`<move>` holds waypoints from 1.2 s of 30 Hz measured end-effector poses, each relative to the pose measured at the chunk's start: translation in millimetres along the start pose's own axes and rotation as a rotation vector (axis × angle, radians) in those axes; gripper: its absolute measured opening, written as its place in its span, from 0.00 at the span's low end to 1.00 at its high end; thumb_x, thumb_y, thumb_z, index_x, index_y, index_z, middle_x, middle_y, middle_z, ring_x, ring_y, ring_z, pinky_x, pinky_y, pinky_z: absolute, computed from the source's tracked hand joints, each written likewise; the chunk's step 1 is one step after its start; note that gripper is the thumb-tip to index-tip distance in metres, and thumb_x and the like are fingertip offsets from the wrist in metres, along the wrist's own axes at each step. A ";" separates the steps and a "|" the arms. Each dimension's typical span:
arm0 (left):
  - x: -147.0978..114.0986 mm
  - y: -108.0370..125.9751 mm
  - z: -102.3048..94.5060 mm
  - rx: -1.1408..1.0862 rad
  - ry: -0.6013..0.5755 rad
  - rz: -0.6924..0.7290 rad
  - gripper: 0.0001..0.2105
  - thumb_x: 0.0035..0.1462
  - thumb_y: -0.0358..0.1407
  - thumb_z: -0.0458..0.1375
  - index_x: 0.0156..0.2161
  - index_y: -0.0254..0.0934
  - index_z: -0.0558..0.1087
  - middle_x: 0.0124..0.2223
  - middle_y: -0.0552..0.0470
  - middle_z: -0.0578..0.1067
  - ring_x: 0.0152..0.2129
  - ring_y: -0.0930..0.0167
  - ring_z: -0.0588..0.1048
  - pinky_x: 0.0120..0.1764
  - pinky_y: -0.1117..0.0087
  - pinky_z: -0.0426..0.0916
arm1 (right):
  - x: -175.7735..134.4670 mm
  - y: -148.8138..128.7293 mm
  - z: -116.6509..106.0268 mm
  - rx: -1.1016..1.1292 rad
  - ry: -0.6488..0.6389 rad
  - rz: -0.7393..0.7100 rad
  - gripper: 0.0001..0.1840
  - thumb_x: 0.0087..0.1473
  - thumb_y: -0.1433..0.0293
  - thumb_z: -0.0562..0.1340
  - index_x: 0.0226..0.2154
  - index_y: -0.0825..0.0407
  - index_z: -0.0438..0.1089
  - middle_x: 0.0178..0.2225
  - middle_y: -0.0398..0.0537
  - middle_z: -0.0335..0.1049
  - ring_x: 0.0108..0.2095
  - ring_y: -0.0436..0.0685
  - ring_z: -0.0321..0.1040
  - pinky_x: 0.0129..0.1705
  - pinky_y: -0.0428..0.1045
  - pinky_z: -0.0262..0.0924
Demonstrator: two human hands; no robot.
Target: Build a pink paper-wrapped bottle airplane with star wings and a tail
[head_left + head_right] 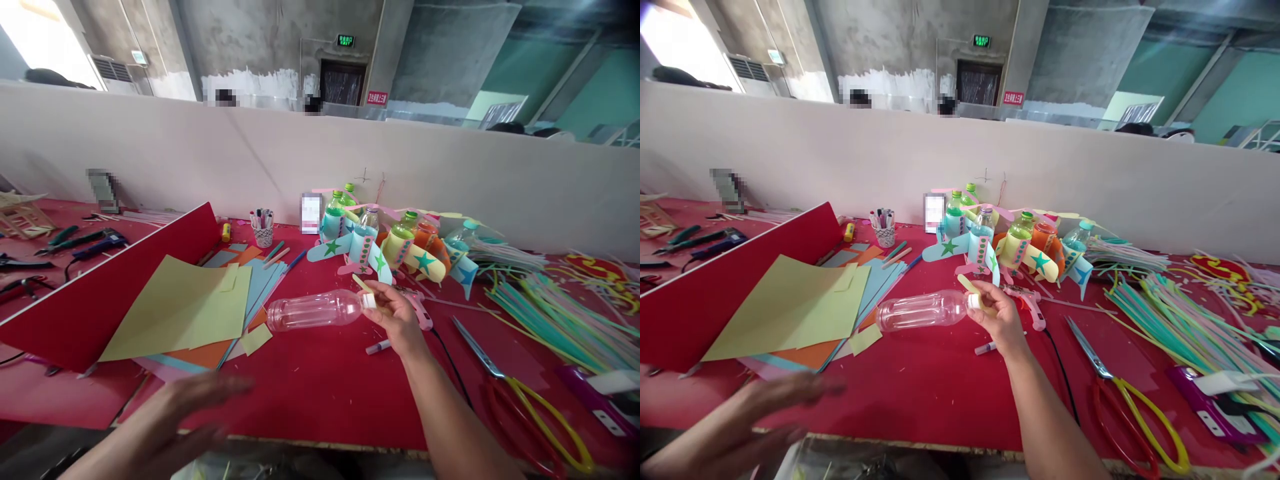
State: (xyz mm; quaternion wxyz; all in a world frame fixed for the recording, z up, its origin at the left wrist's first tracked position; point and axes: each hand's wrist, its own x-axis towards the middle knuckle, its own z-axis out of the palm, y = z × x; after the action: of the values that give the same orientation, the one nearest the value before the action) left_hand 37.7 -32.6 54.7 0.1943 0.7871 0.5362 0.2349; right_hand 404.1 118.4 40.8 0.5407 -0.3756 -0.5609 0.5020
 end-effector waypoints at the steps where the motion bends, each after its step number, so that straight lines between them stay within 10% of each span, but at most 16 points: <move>1: 27.5 12.4 -3.4 0.063 -0.033 0.082 0.26 0.59 0.45 0.57 0.62 0.64 0.59 0.59 0.60 0.71 0.53 0.62 0.71 0.51 0.59 0.71 | -0.9 0.1 1.6 -0.024 -0.008 0.000 0.27 0.46 0.66 0.71 0.50 0.44 0.71 0.43 0.47 0.76 0.42 0.57 0.72 0.44 0.51 0.66; 4: 114.3 47.0 8.7 0.195 -0.024 0.252 0.34 0.57 0.44 0.61 0.66 0.47 0.55 0.65 0.47 0.62 0.62 0.58 0.59 0.60 0.54 0.61 | -4.0 -0.9 6.6 -0.083 -0.050 0.000 0.28 0.47 0.65 0.70 0.52 0.46 0.70 0.45 0.49 0.76 0.42 0.59 0.72 0.44 0.53 0.67; 9: 184.3 57.7 53.5 0.321 -0.047 0.292 0.36 0.50 0.40 0.67 0.62 0.38 0.59 0.54 0.42 0.72 0.50 0.58 0.72 0.50 0.59 0.68 | -8.3 -2.6 7.4 -0.089 -0.165 -0.012 0.28 0.51 0.67 0.67 0.55 0.45 0.67 0.50 0.50 0.74 0.44 0.58 0.73 0.44 0.51 0.68; 17: 175.6 39.7 49.7 0.274 -0.055 0.347 0.33 0.51 0.37 0.63 0.61 0.41 0.59 0.52 0.45 0.73 0.47 0.59 0.72 0.49 0.60 0.67 | -13.5 -11.5 1.3 -0.146 -0.277 -0.013 0.27 0.56 0.66 0.63 0.58 0.40 0.64 0.43 0.47 0.72 0.35 0.55 0.73 0.31 0.47 0.69; 36: 175.0 31.8 56.0 0.280 0.028 0.353 0.32 0.52 0.38 0.60 0.62 0.38 0.58 0.53 0.44 0.72 0.48 0.60 0.71 0.48 0.58 0.67 | -20.2 -7.4 10.3 -0.346 0.030 -0.198 0.06 0.53 0.70 0.66 0.35 0.43 0.76 0.30 0.44 0.72 0.25 0.55 0.73 0.21 0.48 0.69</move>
State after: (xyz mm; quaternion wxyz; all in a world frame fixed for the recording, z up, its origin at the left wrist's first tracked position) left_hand 149.1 117.0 55.1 0.0313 0.8848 0.4200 0.1994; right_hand 397.5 95.7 44.3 0.5231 -0.4131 -0.6649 0.3370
